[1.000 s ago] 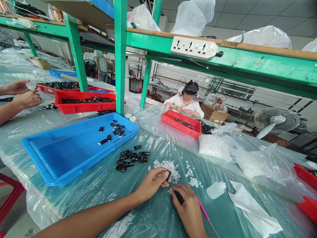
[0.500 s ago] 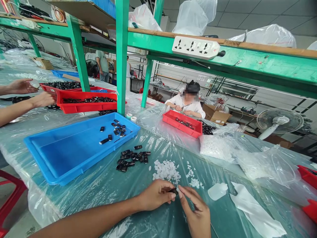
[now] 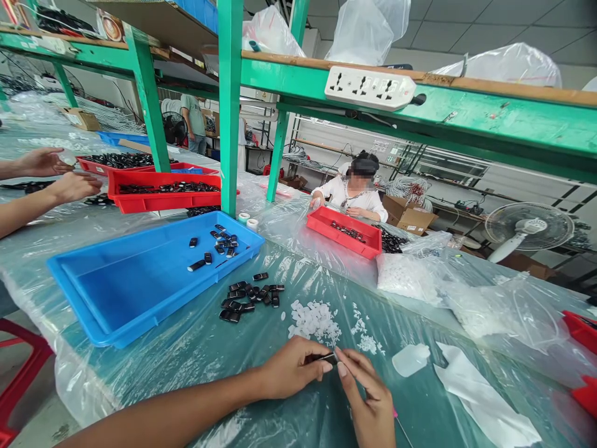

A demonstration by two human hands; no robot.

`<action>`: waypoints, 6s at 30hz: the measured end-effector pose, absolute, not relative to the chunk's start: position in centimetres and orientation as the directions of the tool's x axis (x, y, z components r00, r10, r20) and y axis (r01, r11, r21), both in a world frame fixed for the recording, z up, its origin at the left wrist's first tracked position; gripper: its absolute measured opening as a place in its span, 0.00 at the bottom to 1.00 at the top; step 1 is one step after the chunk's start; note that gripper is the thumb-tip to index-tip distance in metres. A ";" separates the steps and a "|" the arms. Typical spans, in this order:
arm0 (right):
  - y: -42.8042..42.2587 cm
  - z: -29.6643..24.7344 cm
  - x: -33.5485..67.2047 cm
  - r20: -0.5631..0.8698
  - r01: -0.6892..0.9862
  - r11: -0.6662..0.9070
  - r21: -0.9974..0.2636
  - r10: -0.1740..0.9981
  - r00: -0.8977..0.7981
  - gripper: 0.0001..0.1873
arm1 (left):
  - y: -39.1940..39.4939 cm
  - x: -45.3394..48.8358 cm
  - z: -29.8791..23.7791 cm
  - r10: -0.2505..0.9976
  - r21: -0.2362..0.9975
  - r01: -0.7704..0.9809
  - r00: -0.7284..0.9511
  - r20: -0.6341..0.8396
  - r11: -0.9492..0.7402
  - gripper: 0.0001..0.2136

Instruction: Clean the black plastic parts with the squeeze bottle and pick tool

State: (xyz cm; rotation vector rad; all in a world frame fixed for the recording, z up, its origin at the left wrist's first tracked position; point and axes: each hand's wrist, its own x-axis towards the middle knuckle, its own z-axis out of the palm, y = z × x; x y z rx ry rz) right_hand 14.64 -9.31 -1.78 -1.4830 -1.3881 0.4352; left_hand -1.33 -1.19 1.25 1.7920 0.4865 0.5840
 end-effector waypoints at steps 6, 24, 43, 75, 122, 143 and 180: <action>-9.7 -1.0 12.5 0.129 0.308 -0.013 -0.951 0.892 0.433 0.20 | -0.5 -1.2 0.4 0.535 0.993 -0.099 0.836 0.120 -0.069 0.21; -7.8 -2.9 14.2 0.250 0.776 0.043 -0.629 0.957 0.149 0.11 | 0.2 -0.9 0.2 0.740 0.982 -0.191 0.659 0.136 -0.010 0.17; -8.5 -1.9 15.0 0.065 0.163 -0.028 -0.986 0.840 0.539 0.18 | -0.5 -0.8 -0.6 0.619 0.985 -0.173 0.775 0.125 0.017 0.16; -9.2 -1.7 14.1 0.269 0.322 0.134 -0.937 0.866 0.421 0.14 | -1.1 -0.7 -0.5 0.560 0.981 -0.185 0.820 0.117 0.066 0.18; -8.9 -3.2 14.3 0.112 0.283 -0.035 -0.959 0.865 0.489 0.23 | -0.3 -0.9 0.2 0.431 0.930 -0.130 0.902 -0.033 0.343 0.19; -9.9 -1.1 12.8 0.202 0.375 -0.002 -0.927 0.840 0.503 0.24 | 1.6 -4.9 3.8 0.602 0.997 0.049 0.798 -0.006 -0.055 0.21; -9.9 -1.6 13.6 0.148 0.325 -0.010 -0.946 0.877 0.457 0.21 | 6.4 -6.8 3.0 0.825 0.618 0.606 0.549 0.131 -0.501 0.17</action>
